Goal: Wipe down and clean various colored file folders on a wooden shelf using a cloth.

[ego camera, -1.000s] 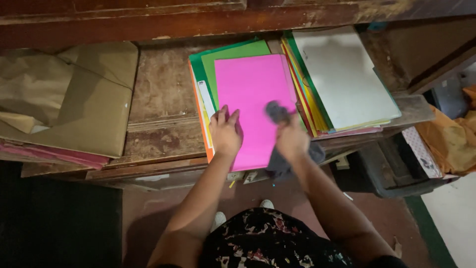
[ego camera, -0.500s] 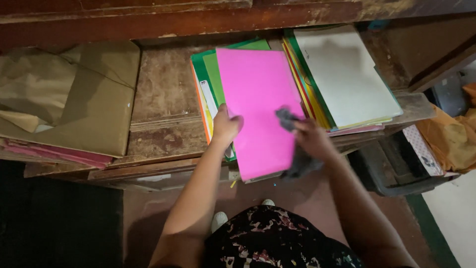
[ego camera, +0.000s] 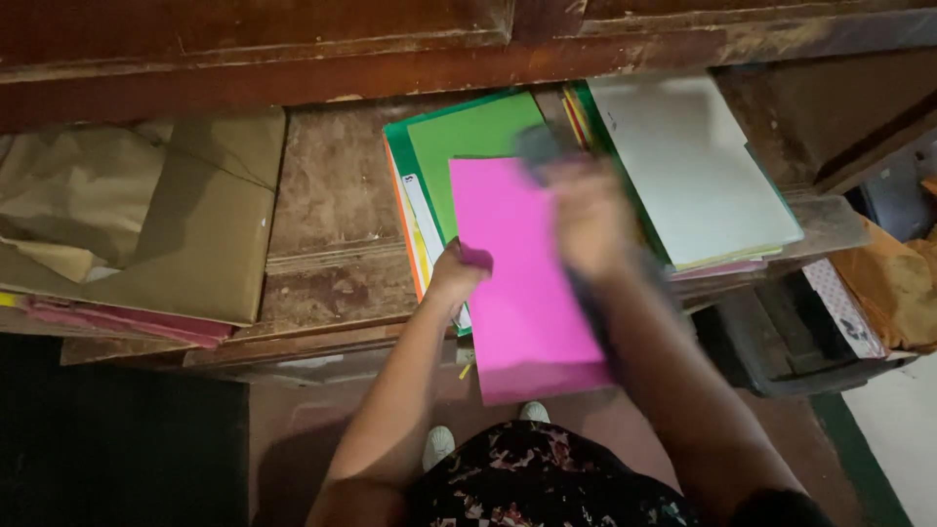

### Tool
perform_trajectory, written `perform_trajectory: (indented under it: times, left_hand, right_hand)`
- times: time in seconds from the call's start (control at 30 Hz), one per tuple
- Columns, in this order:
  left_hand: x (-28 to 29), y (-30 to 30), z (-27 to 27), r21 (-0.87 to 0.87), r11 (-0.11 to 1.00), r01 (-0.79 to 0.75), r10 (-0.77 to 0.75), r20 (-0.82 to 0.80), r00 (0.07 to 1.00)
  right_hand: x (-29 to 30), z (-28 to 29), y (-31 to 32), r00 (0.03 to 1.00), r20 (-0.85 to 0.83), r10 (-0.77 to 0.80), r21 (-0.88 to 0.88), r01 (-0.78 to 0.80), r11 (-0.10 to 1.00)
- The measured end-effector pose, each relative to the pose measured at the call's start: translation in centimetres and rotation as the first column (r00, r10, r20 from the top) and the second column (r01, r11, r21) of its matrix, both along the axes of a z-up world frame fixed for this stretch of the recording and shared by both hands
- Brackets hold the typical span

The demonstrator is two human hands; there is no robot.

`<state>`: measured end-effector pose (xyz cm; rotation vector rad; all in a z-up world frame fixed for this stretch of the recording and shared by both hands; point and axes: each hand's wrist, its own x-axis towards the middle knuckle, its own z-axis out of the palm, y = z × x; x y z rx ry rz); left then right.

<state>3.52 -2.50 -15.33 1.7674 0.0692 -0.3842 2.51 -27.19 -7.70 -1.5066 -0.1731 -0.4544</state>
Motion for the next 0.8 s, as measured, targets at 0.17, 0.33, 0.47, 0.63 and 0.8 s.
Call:
perform_trajectory:
  times: [0.17, 0.33, 0.47, 0.63, 0.8]
  left_hand:
    - [-0.6, 0.4, 3.4, 0.037, 0.998, -0.046, 0.046, 0.000, 0.999]
    - [-0.5, 0.1, 2.8, 0.048, 0.997, -0.054, 0.055, -0.024, 0.998]
    - [-0.8, 0.0, 5.2, 0.089, 0.995, -0.051, 0.054, -0.026, 0.998]
    - [-0.9, -0.1, 4.9, 0.201, 0.979, -0.028, 0.031, -0.010, 0.999]
    - [-1.9, -0.4, 3.9, 0.191, 0.977, -0.099, 0.097, 0.022, 0.995]
  right_hand:
    - [0.6, -0.6, 11.3, 0.954, -0.219, -0.203, -0.976, -0.218, 0.025]
    - [6.8, -4.5, 1.4, 0.755, -0.191, -0.628, -0.975, -0.069, 0.213]
    - [8.5, -6.8, 2.3, 0.752, -0.110, -0.650, -0.994, -0.076, 0.081]
    - [2.8, -2.9, 10.4, 0.951, -0.145, -0.273, -0.966, -0.076, 0.247]
    - [-0.4, -1.3, 4.9, 0.953, -0.118, -0.280, -0.977, -0.061, 0.205]
